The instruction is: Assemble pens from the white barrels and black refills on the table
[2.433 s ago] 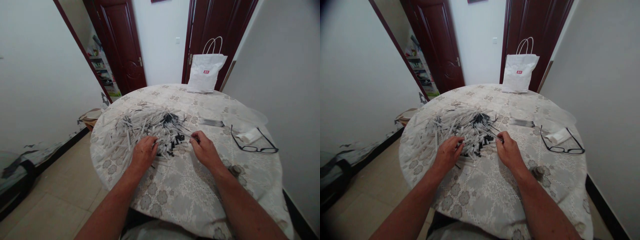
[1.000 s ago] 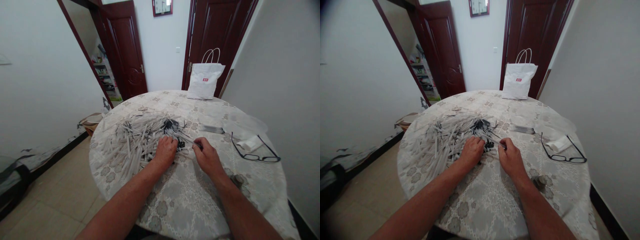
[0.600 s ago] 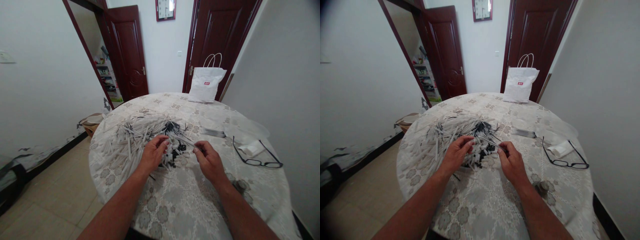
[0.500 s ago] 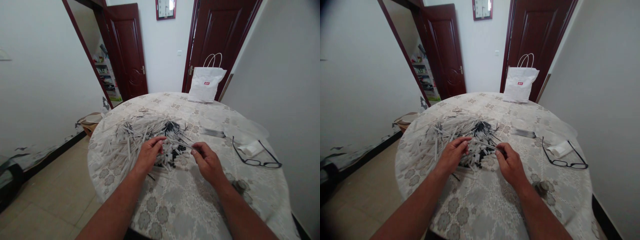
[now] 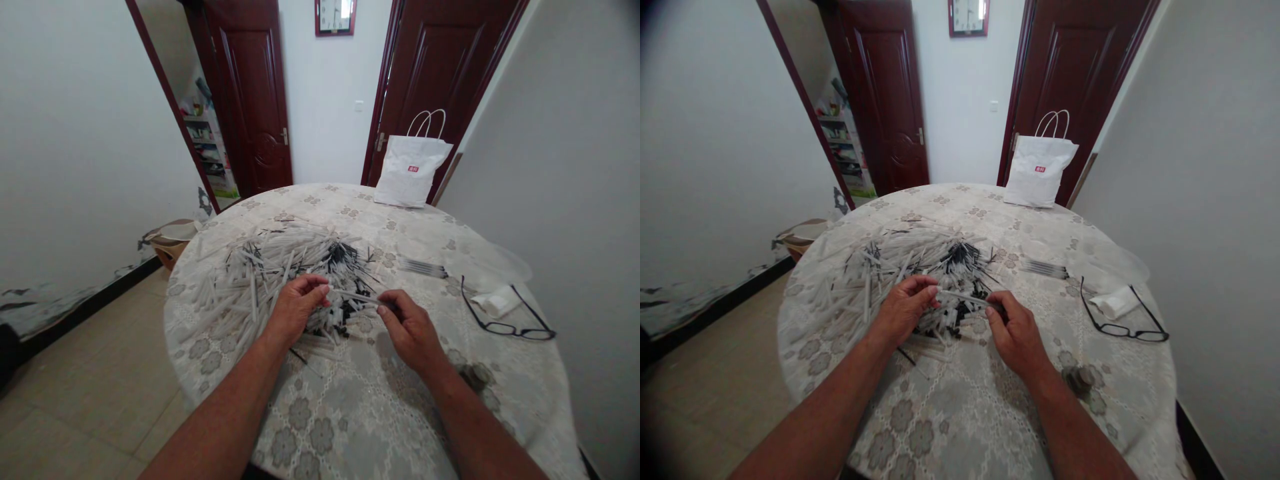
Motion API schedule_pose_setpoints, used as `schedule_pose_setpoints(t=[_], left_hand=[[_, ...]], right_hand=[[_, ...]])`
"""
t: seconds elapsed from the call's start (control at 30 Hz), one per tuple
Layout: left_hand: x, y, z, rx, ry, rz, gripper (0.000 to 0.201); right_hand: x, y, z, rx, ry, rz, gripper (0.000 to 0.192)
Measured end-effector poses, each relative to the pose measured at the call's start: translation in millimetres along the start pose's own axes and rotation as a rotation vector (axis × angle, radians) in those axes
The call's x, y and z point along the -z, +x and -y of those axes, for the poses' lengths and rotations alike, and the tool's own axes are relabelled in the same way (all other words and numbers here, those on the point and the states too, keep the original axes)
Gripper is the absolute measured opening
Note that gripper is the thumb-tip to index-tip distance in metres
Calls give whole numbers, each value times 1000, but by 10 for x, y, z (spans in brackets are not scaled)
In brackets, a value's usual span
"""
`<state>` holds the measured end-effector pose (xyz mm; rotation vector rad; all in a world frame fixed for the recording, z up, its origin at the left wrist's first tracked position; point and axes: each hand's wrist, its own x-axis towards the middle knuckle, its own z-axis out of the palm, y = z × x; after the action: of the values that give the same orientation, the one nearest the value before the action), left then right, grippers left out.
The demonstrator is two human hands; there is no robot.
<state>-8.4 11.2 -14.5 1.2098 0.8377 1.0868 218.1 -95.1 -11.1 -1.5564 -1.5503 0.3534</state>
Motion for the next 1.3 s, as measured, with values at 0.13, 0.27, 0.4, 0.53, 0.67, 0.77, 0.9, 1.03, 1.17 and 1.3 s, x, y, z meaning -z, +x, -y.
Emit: schedule_pose_setpoints(t=[0.13,0.27,0.4,0.53,0.67,0.77,0.9,1.03,1.17,1.3], left_hand=[[11,2,4,5,9,-8,31],[5,3,6,1,14,-19,34],[-8,9,9,2,9,-4,35],[-8,23,16,15,-29,-4,37],[-23,20,1,22,-161,-6,35],[-45,2,-33,56,-196,-12,34],[-60,-17,-62,64,-173,-8,33],[-58,-19,-50,56,-186,8,33],[-55,-18,-36,72,-208,2,33],[-45,-18,-38,61,-178,3,33]], right_hand=[[8,-6,0,-11,13,-32,20],[11,-6,15,-20,17,-38,20],[-2,-5,30,-8,10,-13,18],[-5,-4,34,7,7,1,16],[2,-5,27,9,-13,1,16],[-1,-7,10,24,-11,-11,17],[-18,-8,-13,33,-22,-3,18],[-24,-7,-34,27,-28,-3,17],[-12,-5,-43,6,-12,-24,18],[-13,-3,-41,17,-22,-10,17]])
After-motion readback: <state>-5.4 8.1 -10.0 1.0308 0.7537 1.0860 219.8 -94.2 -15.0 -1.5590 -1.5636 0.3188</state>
